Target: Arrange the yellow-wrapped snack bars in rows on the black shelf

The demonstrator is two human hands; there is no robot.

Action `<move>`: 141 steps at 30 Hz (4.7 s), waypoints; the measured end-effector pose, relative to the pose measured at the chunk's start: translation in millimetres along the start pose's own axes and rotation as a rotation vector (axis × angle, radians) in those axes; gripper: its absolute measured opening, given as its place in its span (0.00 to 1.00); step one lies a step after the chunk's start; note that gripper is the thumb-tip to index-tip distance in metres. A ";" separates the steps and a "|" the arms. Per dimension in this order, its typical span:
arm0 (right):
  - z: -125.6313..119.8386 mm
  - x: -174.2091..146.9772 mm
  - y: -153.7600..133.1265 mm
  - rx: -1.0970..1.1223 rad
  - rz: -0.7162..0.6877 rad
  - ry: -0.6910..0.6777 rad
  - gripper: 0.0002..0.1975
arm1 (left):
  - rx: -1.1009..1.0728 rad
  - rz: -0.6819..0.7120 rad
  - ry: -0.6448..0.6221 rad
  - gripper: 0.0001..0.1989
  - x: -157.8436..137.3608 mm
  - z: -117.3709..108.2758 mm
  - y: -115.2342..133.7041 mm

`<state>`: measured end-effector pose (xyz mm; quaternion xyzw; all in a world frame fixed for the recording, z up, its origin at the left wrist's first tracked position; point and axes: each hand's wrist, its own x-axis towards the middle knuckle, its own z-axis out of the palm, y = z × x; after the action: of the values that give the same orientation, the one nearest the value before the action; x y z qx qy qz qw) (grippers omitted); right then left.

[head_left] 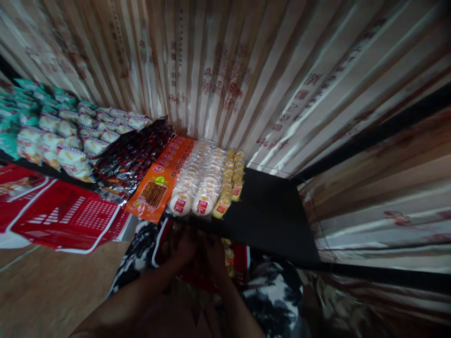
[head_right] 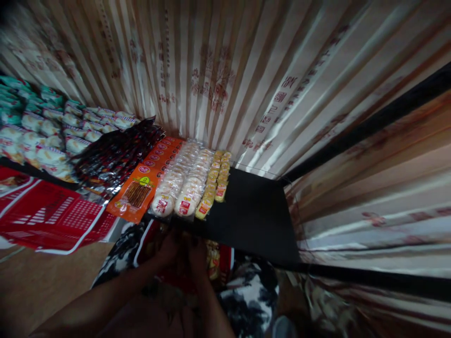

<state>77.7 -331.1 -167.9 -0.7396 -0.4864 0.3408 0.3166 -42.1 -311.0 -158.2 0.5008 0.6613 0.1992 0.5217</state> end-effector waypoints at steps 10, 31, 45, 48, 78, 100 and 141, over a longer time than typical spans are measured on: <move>-22.5 -33.0 -12.9 0.129 -0.063 -0.033 0.21 | 0.019 0.090 0.038 0.20 -43.8 -6.0 6.3; -111.7 6.9 -48.3 0.463 -0.088 0.225 0.27 | -0.012 0.612 0.146 0.22 -57.9 31.8 104.8; -109.9 88.3 -44.6 0.325 -0.183 0.224 0.24 | 0.040 0.796 0.302 0.24 -9.8 74.3 111.9; -107.7 97.4 -45.8 0.295 -0.202 0.209 0.25 | -0.007 0.769 0.305 0.24 -3.3 78.1 111.8; -99.6 81.8 -51.8 0.247 -0.154 0.326 0.28 | -0.065 0.628 0.254 0.25 -6.6 77.9 117.4; -8.4 -31.7 -7.0 -0.318 -0.150 -0.437 0.14 | 0.209 0.173 0.107 0.07 -37.9 -13.5 -24.6; -151.8 -54.0 -78.4 0.002 -0.544 -0.022 0.11 | -0.868 0.284 -0.429 0.23 -90.8 -13.2 99.5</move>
<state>145.6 -376.8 -8.5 -0.5778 -0.6703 0.2517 0.3919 -12.8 -344.8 -30.4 0.3525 0.3208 0.4173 0.7738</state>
